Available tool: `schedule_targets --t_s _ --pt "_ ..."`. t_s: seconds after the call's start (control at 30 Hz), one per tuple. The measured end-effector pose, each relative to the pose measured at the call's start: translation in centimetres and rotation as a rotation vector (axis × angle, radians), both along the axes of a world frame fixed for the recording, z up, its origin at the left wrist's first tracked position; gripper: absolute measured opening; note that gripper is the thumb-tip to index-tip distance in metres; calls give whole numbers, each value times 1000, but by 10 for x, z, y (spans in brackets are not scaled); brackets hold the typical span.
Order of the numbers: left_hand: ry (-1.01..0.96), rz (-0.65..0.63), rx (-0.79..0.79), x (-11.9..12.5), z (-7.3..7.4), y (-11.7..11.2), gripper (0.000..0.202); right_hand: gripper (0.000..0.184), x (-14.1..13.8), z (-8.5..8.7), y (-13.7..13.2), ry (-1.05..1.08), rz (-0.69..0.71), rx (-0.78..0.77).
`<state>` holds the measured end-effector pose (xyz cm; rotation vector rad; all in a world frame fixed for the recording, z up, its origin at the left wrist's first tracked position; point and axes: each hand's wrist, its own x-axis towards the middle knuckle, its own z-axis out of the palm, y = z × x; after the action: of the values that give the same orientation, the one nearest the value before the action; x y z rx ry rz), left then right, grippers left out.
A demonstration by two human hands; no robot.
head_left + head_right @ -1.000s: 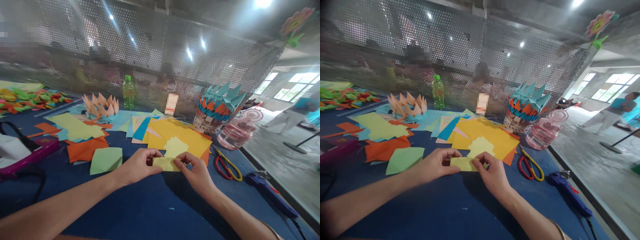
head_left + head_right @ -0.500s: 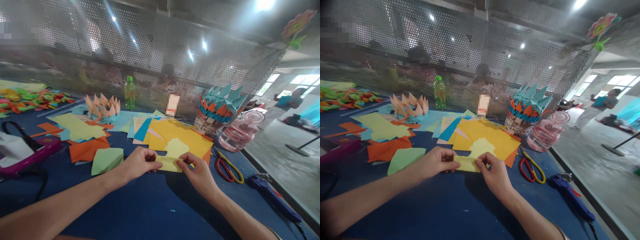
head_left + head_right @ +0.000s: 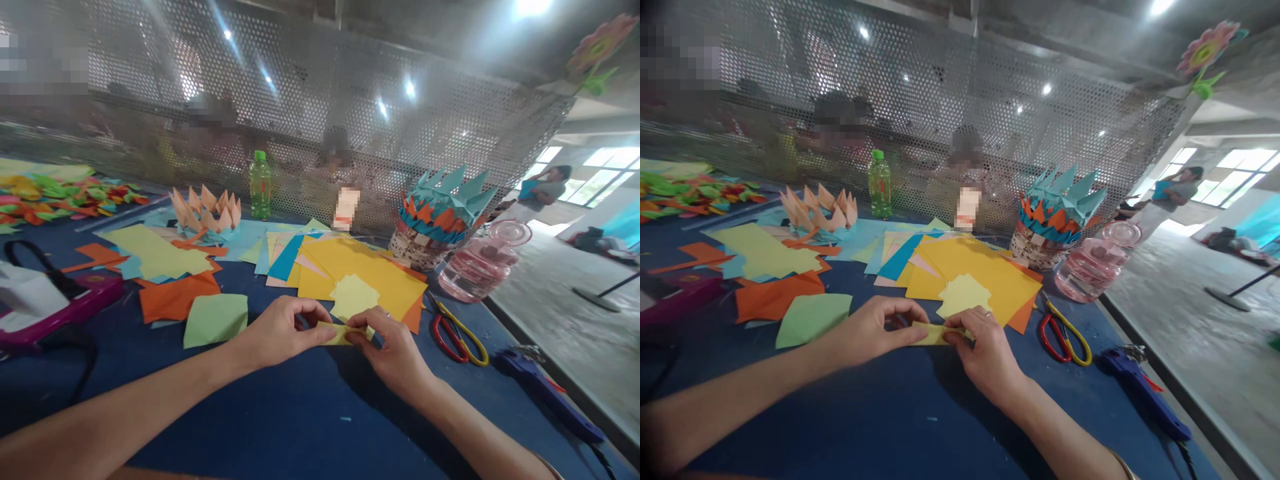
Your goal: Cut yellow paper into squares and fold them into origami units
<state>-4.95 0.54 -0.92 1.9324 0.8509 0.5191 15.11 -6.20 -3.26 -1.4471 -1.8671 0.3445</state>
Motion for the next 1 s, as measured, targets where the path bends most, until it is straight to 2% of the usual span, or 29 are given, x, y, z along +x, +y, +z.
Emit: schedule_targets --t_s 0.17,0.4,0.5,0.6,0.73,0.87,1.0 --pt "-30 -13 -81 1 -1 6 29 10 2 0 0 -77 56 78" --pt "-68 -3 -199 1 -6 8 21 11 3 -1 -1 -94 74 89" --pt "-48 8 -108 0 -6 6 23 11 3 -1 -1 -96 67 81" --pt "-12 -1 67 0 -7 2 20 14 4 -2 0 -92 69 74" --pt "-58 -75 263 -1 -6 -3 18 21 4 -5 1 -74 80 88" --pt "-109 -137 319 -3 -5 -5 21 24 6 -8 2 -61 86 100" --pt "-70 -108 359 -3 -7 -2 21 23 5 -7 3 -61 86 90"
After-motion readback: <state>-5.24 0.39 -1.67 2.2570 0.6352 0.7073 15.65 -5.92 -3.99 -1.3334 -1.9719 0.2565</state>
